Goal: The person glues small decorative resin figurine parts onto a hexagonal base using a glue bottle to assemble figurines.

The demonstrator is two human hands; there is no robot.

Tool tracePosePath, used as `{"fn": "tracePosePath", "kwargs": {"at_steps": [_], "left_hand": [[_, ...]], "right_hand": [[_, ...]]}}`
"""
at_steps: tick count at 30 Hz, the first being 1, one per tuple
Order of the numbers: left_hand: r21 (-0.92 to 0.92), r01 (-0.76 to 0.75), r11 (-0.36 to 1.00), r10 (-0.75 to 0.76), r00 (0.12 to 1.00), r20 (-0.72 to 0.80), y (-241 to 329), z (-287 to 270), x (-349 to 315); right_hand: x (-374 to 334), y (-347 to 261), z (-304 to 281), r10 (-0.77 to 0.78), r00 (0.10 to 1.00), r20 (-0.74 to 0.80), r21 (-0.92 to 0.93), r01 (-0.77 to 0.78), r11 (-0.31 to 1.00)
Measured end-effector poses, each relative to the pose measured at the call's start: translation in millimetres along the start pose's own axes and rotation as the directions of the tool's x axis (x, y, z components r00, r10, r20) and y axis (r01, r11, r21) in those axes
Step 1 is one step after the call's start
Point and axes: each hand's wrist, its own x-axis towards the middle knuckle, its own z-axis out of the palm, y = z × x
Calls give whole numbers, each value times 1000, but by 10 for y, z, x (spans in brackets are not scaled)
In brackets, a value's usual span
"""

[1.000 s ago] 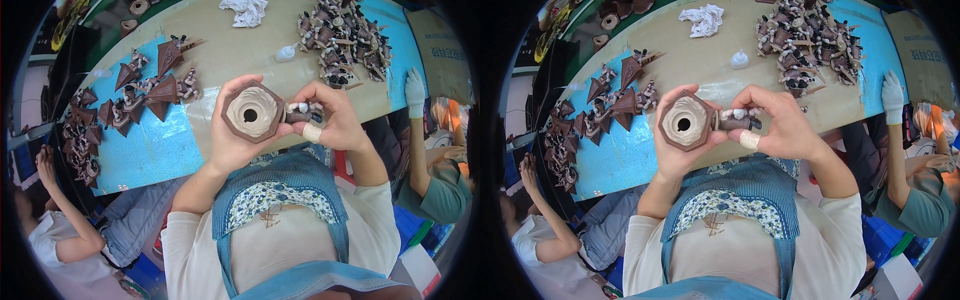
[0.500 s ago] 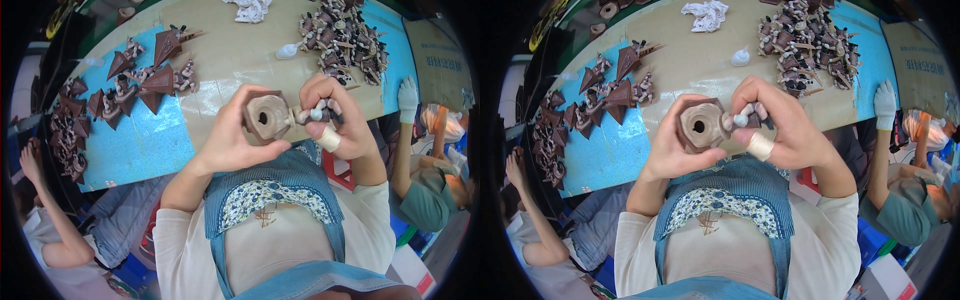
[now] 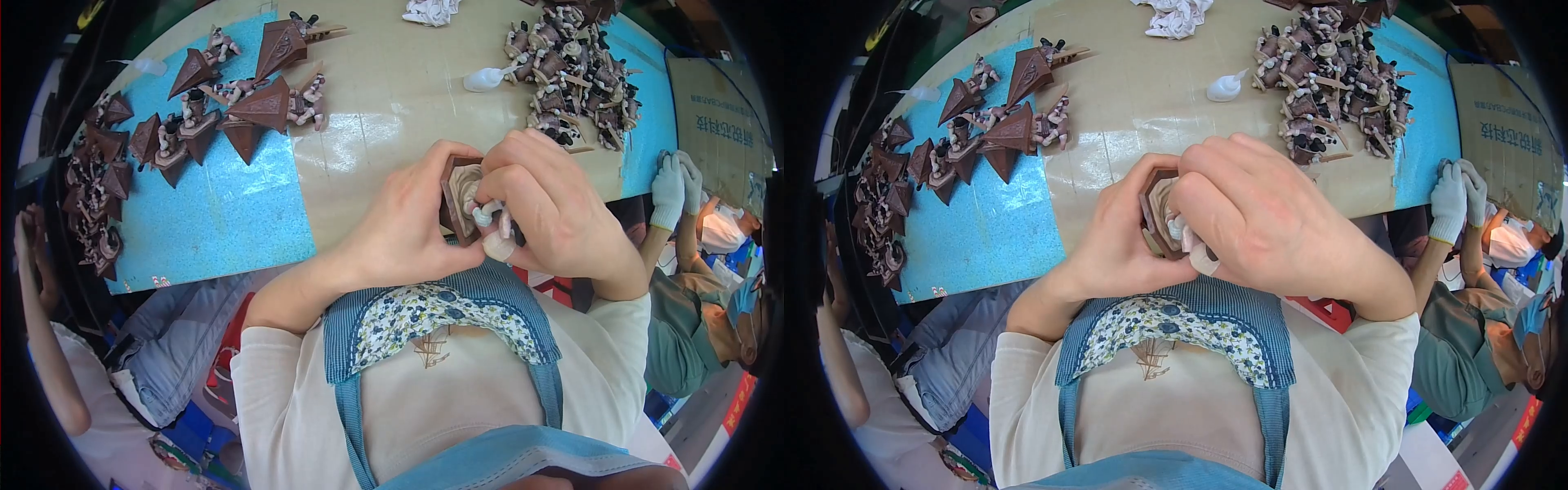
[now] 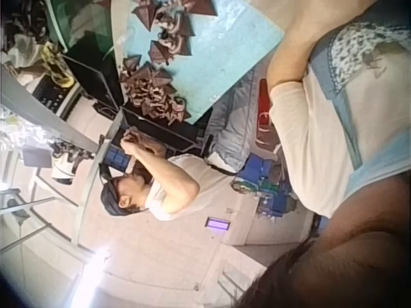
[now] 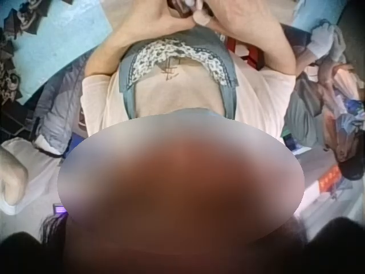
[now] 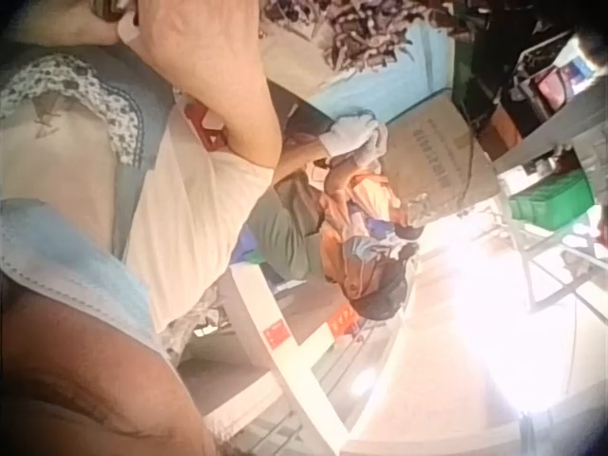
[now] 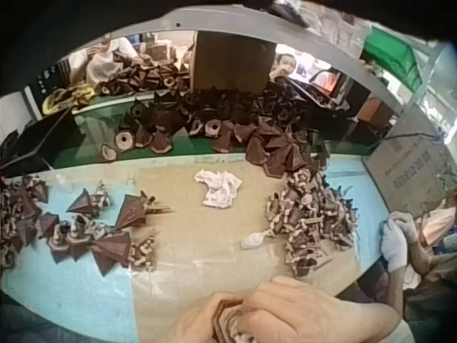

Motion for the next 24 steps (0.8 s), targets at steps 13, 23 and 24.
{"fn": "tracePosePath", "kwargs": {"at_steps": [13, 23, 24], "left_hand": [[-340, 61, 938, -42, 997, 63, -193, 60, 35], [3, 28, 1000, -28, 997, 75, 7, 28, 30], [12, -2, 1000, 1, 997, 73, 0, 29, 29]], "right_hand": [[-43, 116, 139, 51, 993, -109, 282, -18, 959], [-144, 64, 168, 77, 991, -108, 305, -41, 952], [-154, 65, 166, 82, 991, -107, 313, -45, 949]]}}
